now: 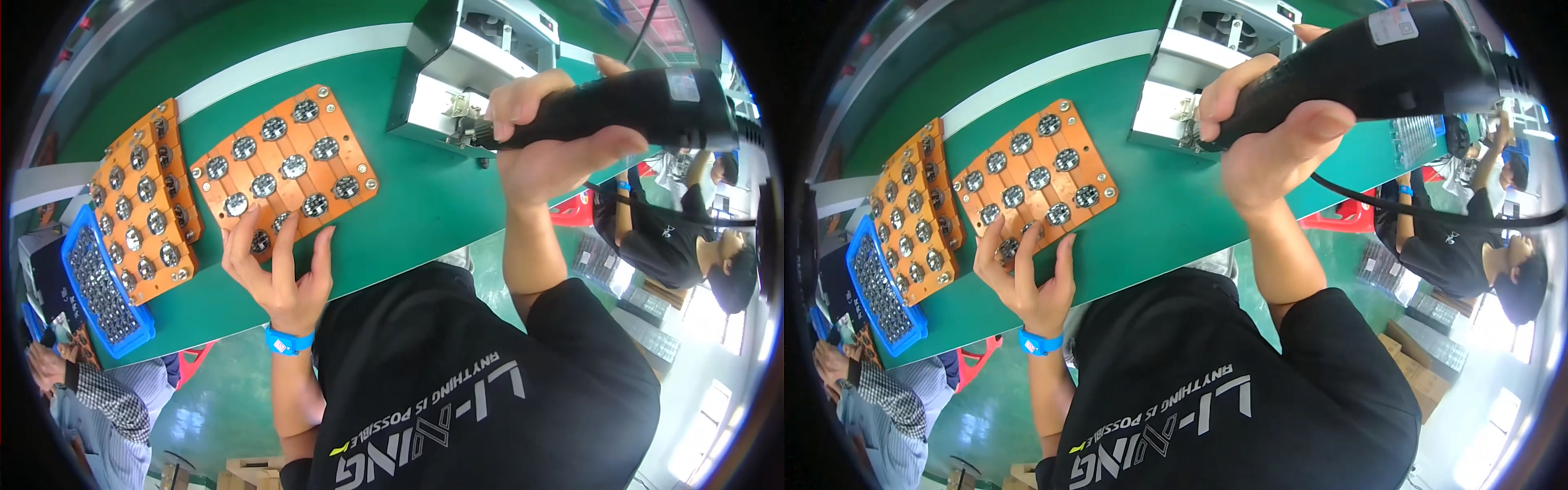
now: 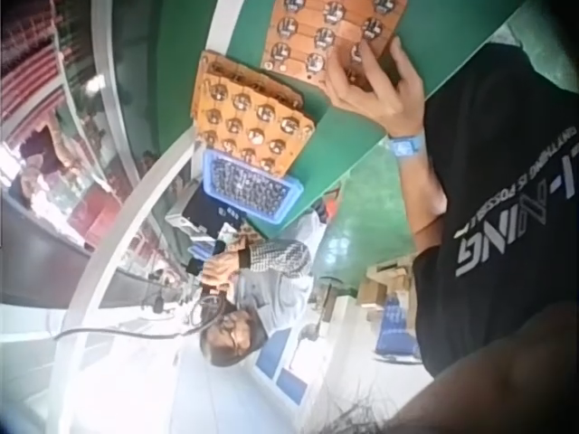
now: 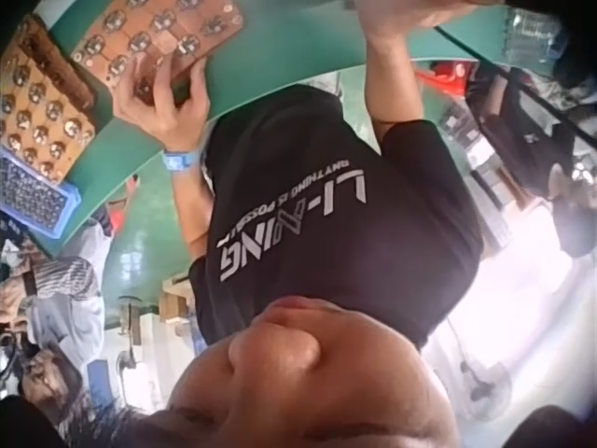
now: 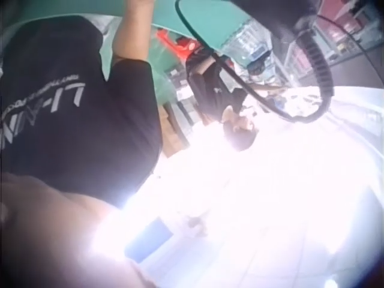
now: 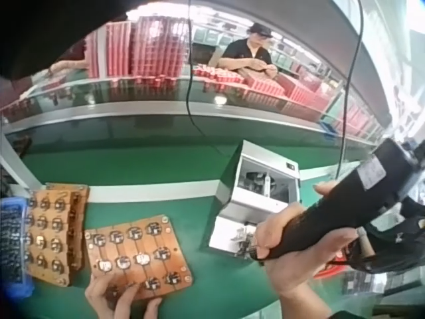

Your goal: The person attaches electronic components to printed circuit board panels using an electric screwdriver to drive screws from a screw feeder.

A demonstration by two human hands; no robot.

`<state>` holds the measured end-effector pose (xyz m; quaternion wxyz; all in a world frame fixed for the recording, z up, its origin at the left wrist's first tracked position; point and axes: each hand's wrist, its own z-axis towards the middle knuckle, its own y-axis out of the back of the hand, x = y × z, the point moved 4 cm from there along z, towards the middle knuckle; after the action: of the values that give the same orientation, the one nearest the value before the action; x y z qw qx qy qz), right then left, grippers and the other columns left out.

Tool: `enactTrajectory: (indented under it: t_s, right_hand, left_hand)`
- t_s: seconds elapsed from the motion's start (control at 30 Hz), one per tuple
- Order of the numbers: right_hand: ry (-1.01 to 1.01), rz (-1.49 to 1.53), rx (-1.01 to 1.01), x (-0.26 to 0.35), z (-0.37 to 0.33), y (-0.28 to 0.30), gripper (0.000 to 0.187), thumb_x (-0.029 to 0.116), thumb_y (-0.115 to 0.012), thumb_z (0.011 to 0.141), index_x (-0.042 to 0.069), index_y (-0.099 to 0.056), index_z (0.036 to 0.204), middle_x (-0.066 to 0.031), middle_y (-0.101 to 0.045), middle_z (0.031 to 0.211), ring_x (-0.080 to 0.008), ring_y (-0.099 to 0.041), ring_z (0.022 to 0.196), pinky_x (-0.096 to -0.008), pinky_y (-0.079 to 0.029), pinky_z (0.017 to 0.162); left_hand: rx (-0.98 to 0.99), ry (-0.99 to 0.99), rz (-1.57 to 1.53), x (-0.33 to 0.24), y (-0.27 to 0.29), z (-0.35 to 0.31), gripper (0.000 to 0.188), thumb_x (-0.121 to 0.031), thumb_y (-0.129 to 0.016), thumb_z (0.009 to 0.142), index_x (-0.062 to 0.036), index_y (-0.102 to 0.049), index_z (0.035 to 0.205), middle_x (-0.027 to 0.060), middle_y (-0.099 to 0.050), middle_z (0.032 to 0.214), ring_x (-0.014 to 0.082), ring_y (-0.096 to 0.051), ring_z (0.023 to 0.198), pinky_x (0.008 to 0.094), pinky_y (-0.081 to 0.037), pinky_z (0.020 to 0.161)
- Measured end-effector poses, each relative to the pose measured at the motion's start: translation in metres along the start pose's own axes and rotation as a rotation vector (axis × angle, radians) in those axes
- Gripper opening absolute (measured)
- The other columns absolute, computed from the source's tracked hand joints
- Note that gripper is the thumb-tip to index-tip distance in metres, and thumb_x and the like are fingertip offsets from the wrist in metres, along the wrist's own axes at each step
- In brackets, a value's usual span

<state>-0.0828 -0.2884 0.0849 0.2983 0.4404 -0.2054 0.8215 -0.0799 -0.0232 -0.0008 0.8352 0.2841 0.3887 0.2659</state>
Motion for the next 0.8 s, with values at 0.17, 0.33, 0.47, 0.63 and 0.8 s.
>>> enactTrajectory:
  t_s: [0.17, 0.33, 0.47, 0.63, 0.8]
  right_hand:
    - [-0.210, 0.244, 0.143, -0.011, -0.026, -0.021, 0.087, 0.085, -0.028, 0.082, 0.016, -0.031, 0.135, -0.0094, -0.049, 0.058, -0.0194, -0.044, 0.040, -0.0333, -0.041, 0.042]
    - [-0.169, 0.456, 0.256, -0.017, -0.073, -0.073, 0.096, 0.088, -0.028, 0.077, 0.015, -0.022, 0.139, -0.0110, -0.052, 0.062, -0.0207, -0.050, 0.043, -0.0331, -0.048, 0.047]
    - [-0.189, 0.471, 0.304, -0.022, -0.084, -0.094, 0.097, 0.088, -0.028, 0.076, 0.014, -0.022, 0.138, -0.0112, -0.054, 0.065, -0.0206, -0.051, 0.043, -0.0321, -0.049, 0.048]
    - [-0.283, 0.439, 0.355, -0.027, -0.090, -0.101, 0.095, 0.088, -0.029, 0.076, 0.015, -0.020, 0.136, -0.0107, -0.054, 0.067, -0.0196, -0.050, 0.044, -0.0308, -0.047, 0.047]
    - [-0.295, 0.427, 0.393, -0.025, -0.092, -0.106, 0.093, 0.087, -0.033, 0.076, 0.015, -0.019, 0.134, -0.0103, -0.054, 0.068, -0.0191, -0.051, 0.045, -0.0302, -0.047, 0.047]
  left_hand:
    - [0.023, 0.017, 0.039, 0.001, 0.000, -0.001, 0.040, -0.023, -0.087, 0.067, -0.0084, -0.072, 0.101, 0.0145, -0.050, 0.134, 0.0360, -0.044, 0.123, 0.0560, -0.031, 0.108]
    - [0.049, 0.022, 0.069, 0.000, -0.002, 0.001, 0.036, -0.031, -0.085, 0.069, -0.0133, -0.073, 0.098, 0.0134, -0.045, 0.142, 0.0358, -0.036, 0.131, 0.0567, -0.012, 0.116]
    - [0.066, 0.003, 0.065, 0.000, -0.003, 0.000, 0.032, -0.032, -0.084, 0.070, -0.0164, -0.073, 0.096, 0.0142, -0.042, 0.145, 0.0366, -0.032, 0.135, 0.0577, -0.006, 0.117]
    - [0.158, 0.049, 0.121, 0.002, -0.009, -0.001, 0.028, -0.032, -0.081, 0.073, -0.0187, -0.073, 0.096, 0.0121, -0.043, 0.147, 0.0379, -0.026, 0.140, 0.0613, -0.001, 0.116]
    - [0.143, 0.040, 0.133, 0.003, -0.009, -0.001, 0.025, -0.030, -0.080, 0.074, -0.0191, -0.073, 0.095, 0.0098, -0.045, 0.147, 0.0376, -0.028, 0.140, 0.0622, -0.002, 0.115]
